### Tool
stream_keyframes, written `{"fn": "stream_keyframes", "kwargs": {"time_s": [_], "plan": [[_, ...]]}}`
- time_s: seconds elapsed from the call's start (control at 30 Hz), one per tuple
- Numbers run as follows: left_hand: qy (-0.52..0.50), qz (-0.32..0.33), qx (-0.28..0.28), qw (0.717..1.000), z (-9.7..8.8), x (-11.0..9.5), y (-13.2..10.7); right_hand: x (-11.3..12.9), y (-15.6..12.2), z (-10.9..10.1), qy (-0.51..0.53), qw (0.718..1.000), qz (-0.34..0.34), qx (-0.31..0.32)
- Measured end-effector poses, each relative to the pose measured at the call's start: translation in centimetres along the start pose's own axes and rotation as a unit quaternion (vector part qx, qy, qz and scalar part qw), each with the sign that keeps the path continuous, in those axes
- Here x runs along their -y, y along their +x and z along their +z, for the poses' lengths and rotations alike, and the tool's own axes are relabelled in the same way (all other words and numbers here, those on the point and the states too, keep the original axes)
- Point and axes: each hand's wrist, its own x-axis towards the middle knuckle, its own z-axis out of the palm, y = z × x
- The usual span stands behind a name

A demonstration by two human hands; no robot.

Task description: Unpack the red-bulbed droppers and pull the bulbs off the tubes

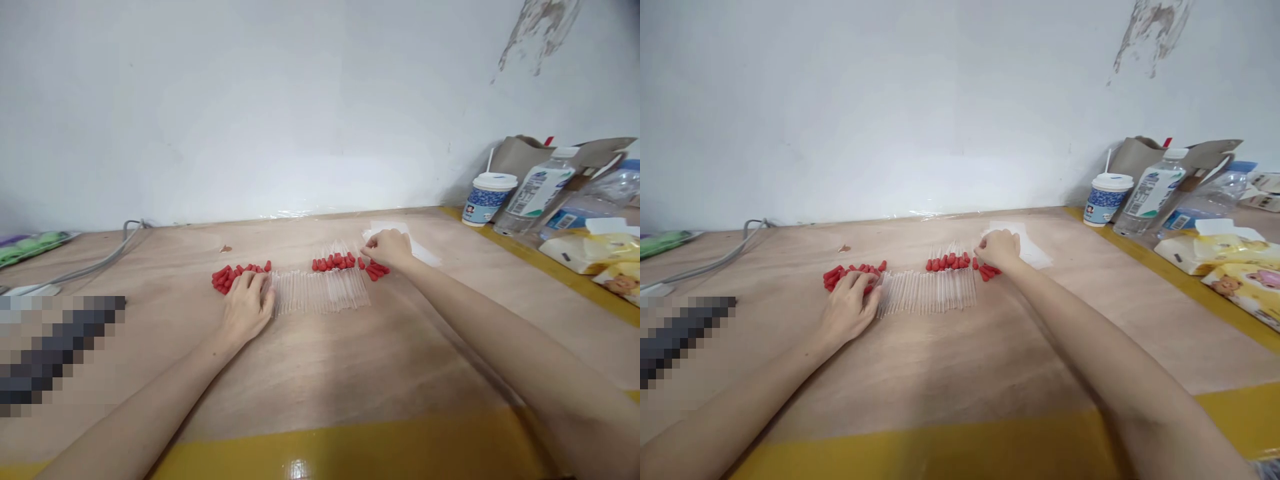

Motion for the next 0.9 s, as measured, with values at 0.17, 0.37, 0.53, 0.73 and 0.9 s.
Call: {"fn": "stream_keyframes", "kwargs": {"time_s": [0.17,0.37,0.53,0.73,0.9], "plan": [[0.025,0.008,0.032,0.999,-0.5,-0.7,-0.2,1.6,1.3,1.0,-0.023,0.997,0.042,0.059],[-0.035,-0.01,0.041,0.998,-0.3,-0.8,-0.4,2.4,1.5,1.6,-0.019,0.991,0.079,0.104],[-0.044,0.002,0.011,0.999,-0.5,-0.6,-0.2,2.6,1.4,0.5,0.007,0.993,0.089,0.073],[-0.033,0.077,-0.083,0.993,-0.8,-0.8,0.2,2.4,-1.4,-0.5,0.088,0.996,-0.004,-0.01],[-0.022,0.157,-0.123,0.98,-0.8,-1.5,-0.1,1.5,-6.6,1.6,0.173,0.931,-0.286,-0.147]]}}
